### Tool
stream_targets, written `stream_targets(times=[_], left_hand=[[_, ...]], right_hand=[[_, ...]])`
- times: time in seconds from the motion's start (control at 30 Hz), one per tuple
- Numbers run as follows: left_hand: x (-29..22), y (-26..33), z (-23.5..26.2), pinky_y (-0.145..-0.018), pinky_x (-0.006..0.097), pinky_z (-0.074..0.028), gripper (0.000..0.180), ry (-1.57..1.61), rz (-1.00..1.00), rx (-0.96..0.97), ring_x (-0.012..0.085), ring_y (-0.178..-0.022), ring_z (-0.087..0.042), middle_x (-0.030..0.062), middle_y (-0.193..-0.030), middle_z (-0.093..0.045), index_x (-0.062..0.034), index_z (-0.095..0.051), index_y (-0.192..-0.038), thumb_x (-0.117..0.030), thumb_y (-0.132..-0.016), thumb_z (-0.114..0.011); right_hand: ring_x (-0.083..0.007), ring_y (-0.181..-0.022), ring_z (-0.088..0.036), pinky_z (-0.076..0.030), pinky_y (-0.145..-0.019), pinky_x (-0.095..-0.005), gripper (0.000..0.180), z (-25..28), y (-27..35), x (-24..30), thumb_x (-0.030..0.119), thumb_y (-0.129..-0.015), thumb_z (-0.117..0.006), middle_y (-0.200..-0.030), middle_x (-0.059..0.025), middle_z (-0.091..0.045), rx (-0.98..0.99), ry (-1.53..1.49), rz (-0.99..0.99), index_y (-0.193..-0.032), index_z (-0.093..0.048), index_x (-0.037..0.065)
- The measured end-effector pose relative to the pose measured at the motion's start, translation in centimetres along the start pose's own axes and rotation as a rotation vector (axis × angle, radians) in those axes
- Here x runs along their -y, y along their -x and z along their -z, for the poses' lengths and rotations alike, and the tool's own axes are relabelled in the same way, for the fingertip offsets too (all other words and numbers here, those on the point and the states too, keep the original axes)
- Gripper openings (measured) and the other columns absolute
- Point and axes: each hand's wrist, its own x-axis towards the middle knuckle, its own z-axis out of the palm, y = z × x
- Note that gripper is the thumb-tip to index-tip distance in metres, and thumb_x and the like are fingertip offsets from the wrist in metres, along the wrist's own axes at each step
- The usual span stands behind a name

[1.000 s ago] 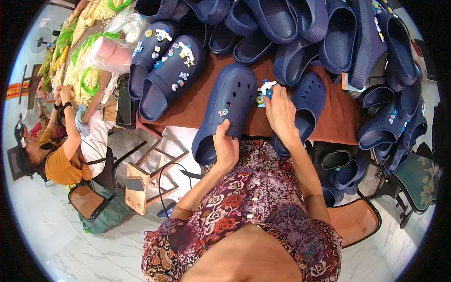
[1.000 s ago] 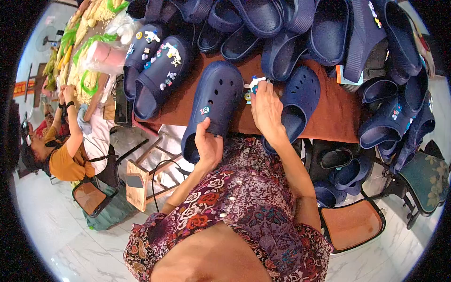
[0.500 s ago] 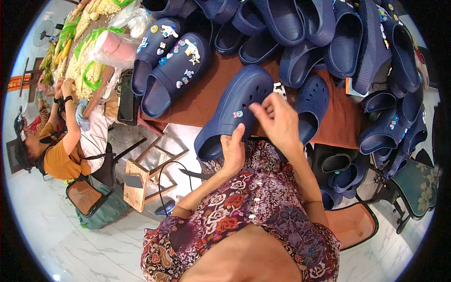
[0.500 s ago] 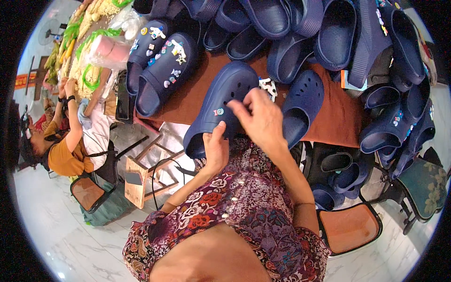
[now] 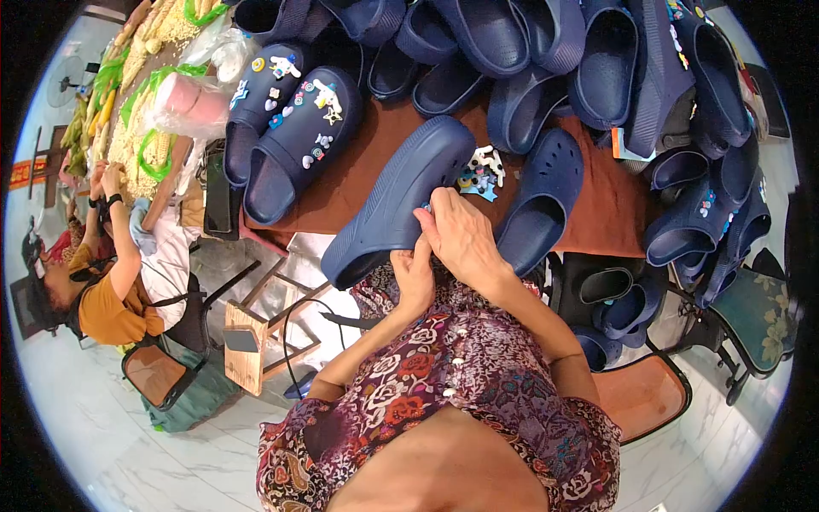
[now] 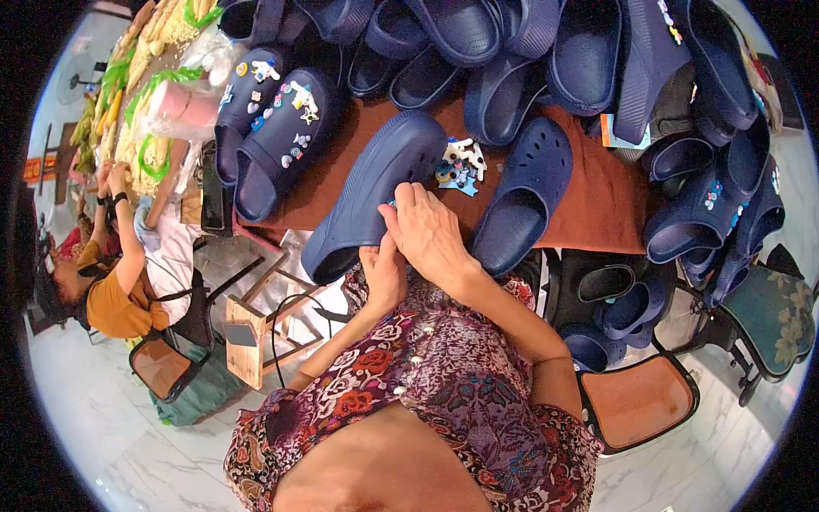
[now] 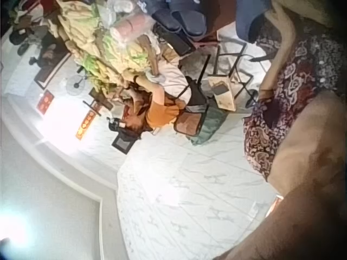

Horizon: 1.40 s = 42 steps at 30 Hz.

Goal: Decorating blue clogs with various cartoon charms.

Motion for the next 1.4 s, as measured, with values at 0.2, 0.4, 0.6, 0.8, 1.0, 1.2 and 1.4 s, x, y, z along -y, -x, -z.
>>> stream_targets(times=[0.2, 0.4, 0.6, 0.8, 1.0, 1.2, 1.4], left_hand=[[0.3, -0.1, -0.5, -0.092, 0.030, -0.046, 0.032, -0.007, -0.024, 0.054, 0.0158, -0.107, -0.058, 0.0088, -0.121, -0.059, 0.0049, -0.052, -0.125, -0.006, -0.095, -0.052], [0.4, 0.1, -0.7, -0.093, 0.030, -0.046, 0.033, 0.008, -0.003, 0.052, 0.0159, -0.109, -0.057, 0.0086, -0.123, -0.058, 0.0042, -0.050, -0.128, -0.005, -0.096, -0.050], [0.1, 0.7, -1.4, -0.095, 0.030, -0.045, 0.035, 0.022, 0.005, 0.074, 0.0155, -0.111, -0.056, 0.0082, -0.125, -0.057, 0.0034, -0.049, -0.129, -0.005, -0.095, -0.052], [0.1, 0.6, -1.2, -0.097, 0.030, -0.043, 0.036, 0.031, 0.029, 0.090, 0.0162, -0.112, -0.055, 0.0095, -0.127, -0.056, 0.0029, -0.049, -0.129, -0.004, -0.094, -0.053], [0.1, 0.4, -1.6, -0.098, 0.031, -0.043, 0.034, 0.071, 0.040, 0.045, 0.0172, -0.114, -0.055, 0.0098, -0.126, -0.056, 0.0028, -0.050, -0.128, -0.005, -0.094, -0.053], [-2.1, 0.3, -3.2, -0.100, 0.031, -0.040, 0.035, 0.144, 0.063, 0.041, 0.0162, -0.113, -0.053, 0.0090, -0.123, -0.056, 0.0015, -0.050, -0.127, -0.007, -0.093, -0.054], [-3.1, -0.3, -2.7, -0.100, 0.032, -0.038, 0.037, 0.152, 0.069, -0.039, 0.0162, -0.110, -0.052, 0.0081, -0.122, -0.056, 0.0032, -0.050, -0.125, -0.010, -0.092, -0.058]], right_hand=[[-0.0381, -0.082, -0.058, -0.048, -0.071, -0.0467, 0.022, 0.4, 0.1, -0.7, 0.021, -0.095, -0.052, -0.088, -0.0200, -0.054, 0.024, -0.059, -0.019, -0.092, -0.044, 0.001], [-0.0425, -0.083, -0.056, -0.046, -0.071, -0.0496, 0.021, 0.4, 0.1, -1.0, 0.019, -0.096, -0.048, -0.087, -0.0234, -0.053, 0.063, -0.129, -0.056, -0.093, -0.041, -0.001], [-0.0447, -0.076, -0.057, -0.045, -0.067, -0.0524, 0.029, 1.3, 0.4, -1.0, 0.026, -0.097, -0.049, -0.084, -0.0243, -0.055, 0.123, -0.211, -0.139, -0.092, -0.041, -0.001], [-0.0452, -0.075, -0.056, -0.044, -0.066, -0.0526, 0.031, 0.8, 0.2, -1.2, 0.030, -0.099, -0.047, -0.083, -0.0235, -0.055, 0.111, -0.146, -0.114, -0.092, -0.042, 0.000], [-0.0461, -0.080, -0.055, -0.044, -0.069, -0.0512, 0.026, 0.3, 0.4, -1.5, 0.025, -0.101, -0.043, -0.085, -0.0244, -0.054, 0.066, -0.229, -0.092, -0.093, -0.042, 0.001], [-0.0365, -0.076, -0.061, -0.048, -0.067, -0.0441, 0.024, -1.0, 1.0, -3.5, 0.025, -0.102, -0.039, -0.083, -0.0207, -0.059, 0.057, -0.533, -0.256, -0.096, -0.044, 0.002], [-0.0339, -0.069, -0.064, -0.050, -0.062, -0.0432, 0.016, -0.2, 0.4, -4.6, 0.017, -0.101, -0.042, -0.079, -0.0187, -0.061, -0.077, -0.340, -0.284, -0.101, -0.048, 0.002]])
